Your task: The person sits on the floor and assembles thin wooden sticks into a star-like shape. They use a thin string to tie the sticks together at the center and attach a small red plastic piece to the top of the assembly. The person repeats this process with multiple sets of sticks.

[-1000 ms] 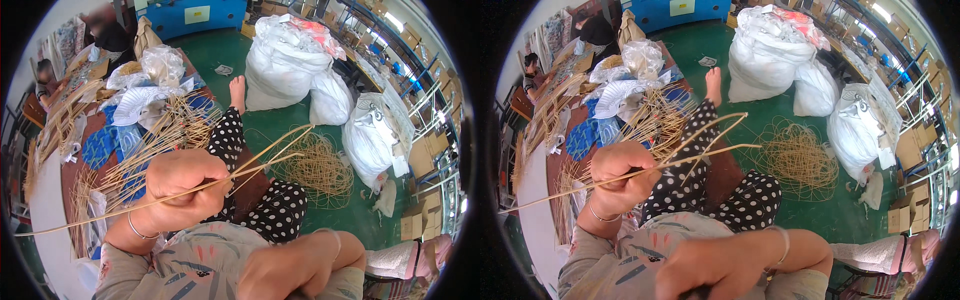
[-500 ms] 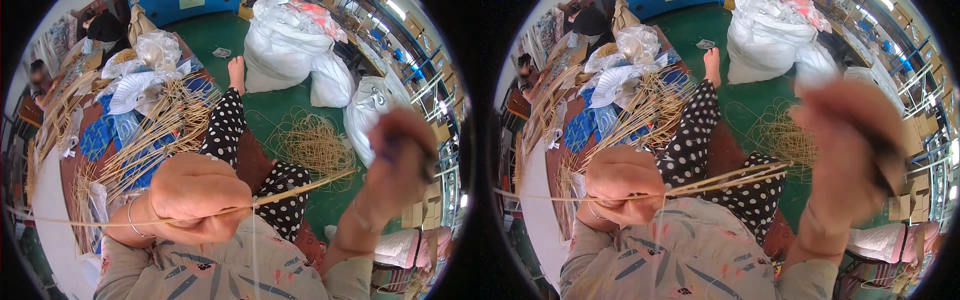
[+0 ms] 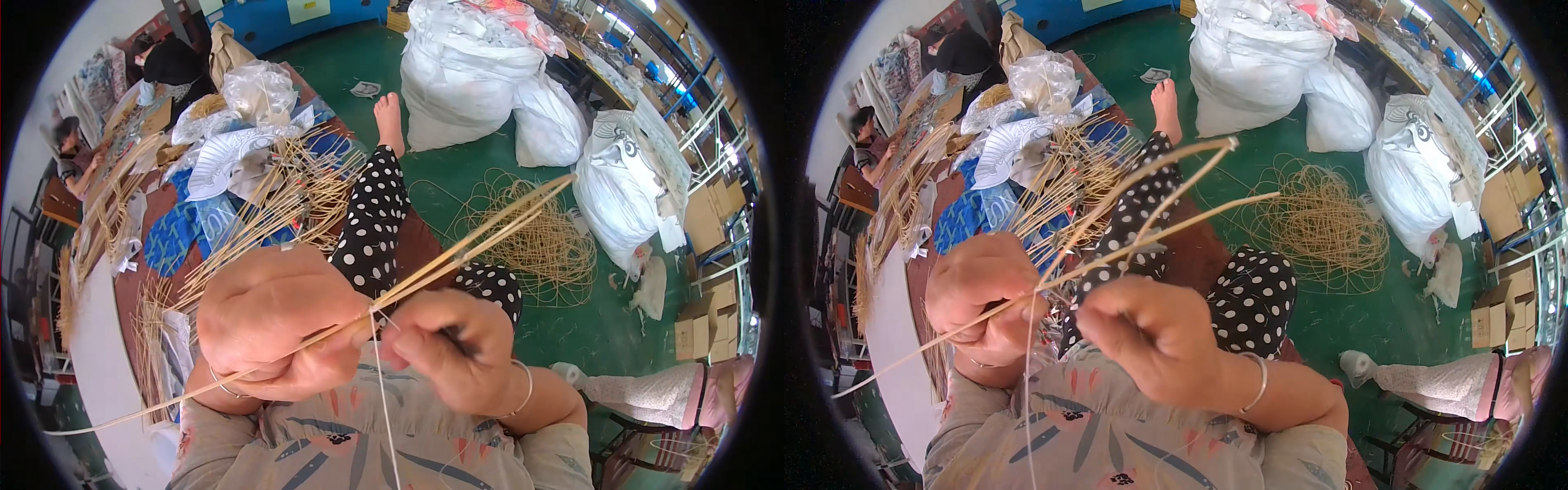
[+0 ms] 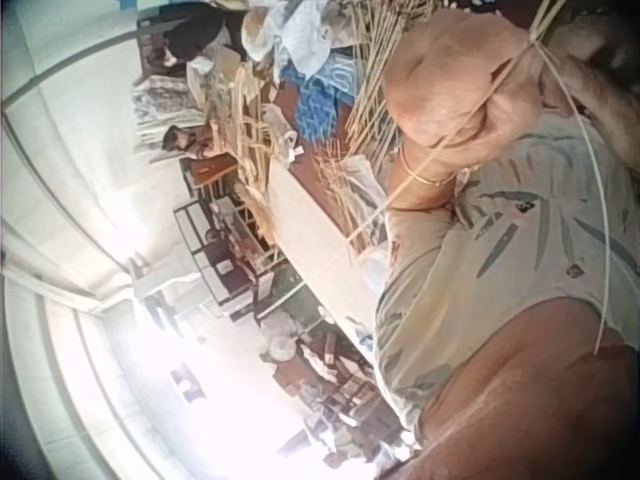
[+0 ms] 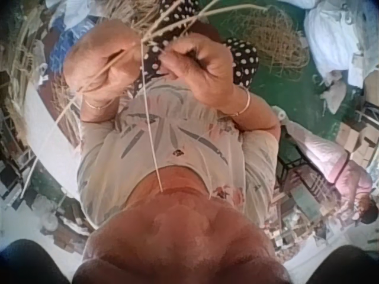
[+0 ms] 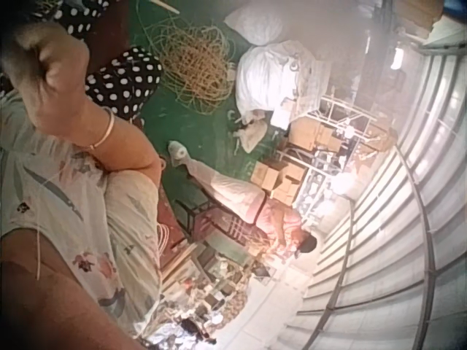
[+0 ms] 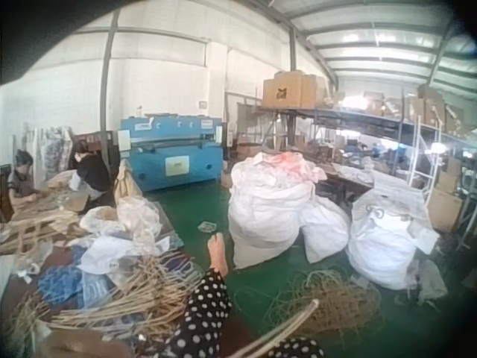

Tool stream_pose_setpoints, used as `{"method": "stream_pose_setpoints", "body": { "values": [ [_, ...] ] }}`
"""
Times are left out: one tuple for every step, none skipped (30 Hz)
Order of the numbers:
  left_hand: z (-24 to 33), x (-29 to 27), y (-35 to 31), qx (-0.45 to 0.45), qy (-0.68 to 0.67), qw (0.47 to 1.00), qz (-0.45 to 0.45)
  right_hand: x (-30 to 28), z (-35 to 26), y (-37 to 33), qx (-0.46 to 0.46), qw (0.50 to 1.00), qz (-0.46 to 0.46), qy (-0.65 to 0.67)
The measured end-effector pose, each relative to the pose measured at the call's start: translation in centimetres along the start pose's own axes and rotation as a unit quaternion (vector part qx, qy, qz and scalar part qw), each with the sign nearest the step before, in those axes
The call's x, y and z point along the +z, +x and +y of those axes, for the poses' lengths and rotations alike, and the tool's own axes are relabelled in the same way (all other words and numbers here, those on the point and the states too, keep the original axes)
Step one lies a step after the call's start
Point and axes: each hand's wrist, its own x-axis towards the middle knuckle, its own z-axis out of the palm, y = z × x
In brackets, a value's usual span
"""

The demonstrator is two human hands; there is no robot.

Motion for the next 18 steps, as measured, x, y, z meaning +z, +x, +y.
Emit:
{"method": "stream_pose_setpoints", "body": {
  "values": [
    [0.0,0.2,-0.1,-0.003,-0.001,1.0,-0.003,-0.2,-0.2,-0.2,-0.073,0.991,0.001,-0.116],
    [-0.1,0.4,-0.3,-0.008,-0.002,1.0,-0.007,-0.8,-0.7,-0.2,-0.136,0.968,-0.01,-0.211],
    [-0.2,0.7,-0.4,-0.023,0.011,0.999,-0.024,-1.5,-1.7,0.0,-0.194,0.932,-0.02,-0.306],
    [-0.1,0.9,-0.4,-0.038,0.022,0.998,-0.041,-2.0,-2.6,0.2,-0.247,0.883,-0.03,-0.398],
    [0.2,1.1,-0.3,-0.053,0.038,0.996,-0.058,-2.3,-3.4,0.2,-0.299,0.841,-0.031,-0.449],
    [0.2,1.1,-0.3,-0.056,-0.009,0.992,-0.108,-2.4,-4.1,0.2,-0.346,0.794,-0.031,-0.499],
    [0.0,0.8,-0.2,-0.059,-0.055,0.984,-0.158,-2.7,-5.2,0.7,-0.331,0.78,-0.083,-0.524],
    [-0.5,0.9,0.1,-0.057,-0.11,0.969,-0.213,-2.9,-6.3,1.0,-0.309,0.763,-0.129,-0.552],
    [-0.7,1.1,0.2,-0.078,-0.126,0.952,-0.269,-3.3,-7.5,2.3,-0.236,0.774,-0.228,-0.541],
    [-0.7,1.6,-0.4,-0.105,-0.168,0.948,-0.248,-4.0,-7.0,3.6,-0.177,0.802,-0.298,-0.487],
    [-0.7,2.1,-0.9,-0.123,-0.212,0.942,-0.228,-4.4,-7.1,4.7,-0.104,0.819,-0.353,-0.44],
    [-0.7,2.5,-0.9,-0.137,-0.258,0.933,-0.212,-5.4,-5.2,5.6,-0.046,0.855,-0.369,-0.362],
    [-0.7,2.3,-0.7,-0.141,-0.244,0.935,-0.216,-5.8,-3.7,5.9,0.01,0.879,-0.386,-0.279],
    [-0.6,2.2,-0.6,-0.145,-0.227,0.937,-0.221,-5.9,-2.4,5.5,0.064,0.897,-0.383,-0.213],
    [-0.7,2.0,-0.5,-0.15,-0.21,0.94,-0.225,-6.0,-1.3,5.0,0.118,0.907,-0.377,-0.145],
    [-0.7,2.0,-0.5,-0.155,-0.193,0.941,-0.229,-5.9,-0.7,4.7,0.171,0.911,-0.368,-0.076],
    [-0.5,2.1,-0.4,-0.151,-0.172,0.949,-0.218,-5.8,-0.6,4.6,0.2,0.912,-0.355,-0.046],
    [-0.3,2.3,-0.4,-0.146,-0.152,0.955,-0.207,-5.6,-0.5,4.5,0.228,0.912,-0.34,-0.015]
  ]
}}
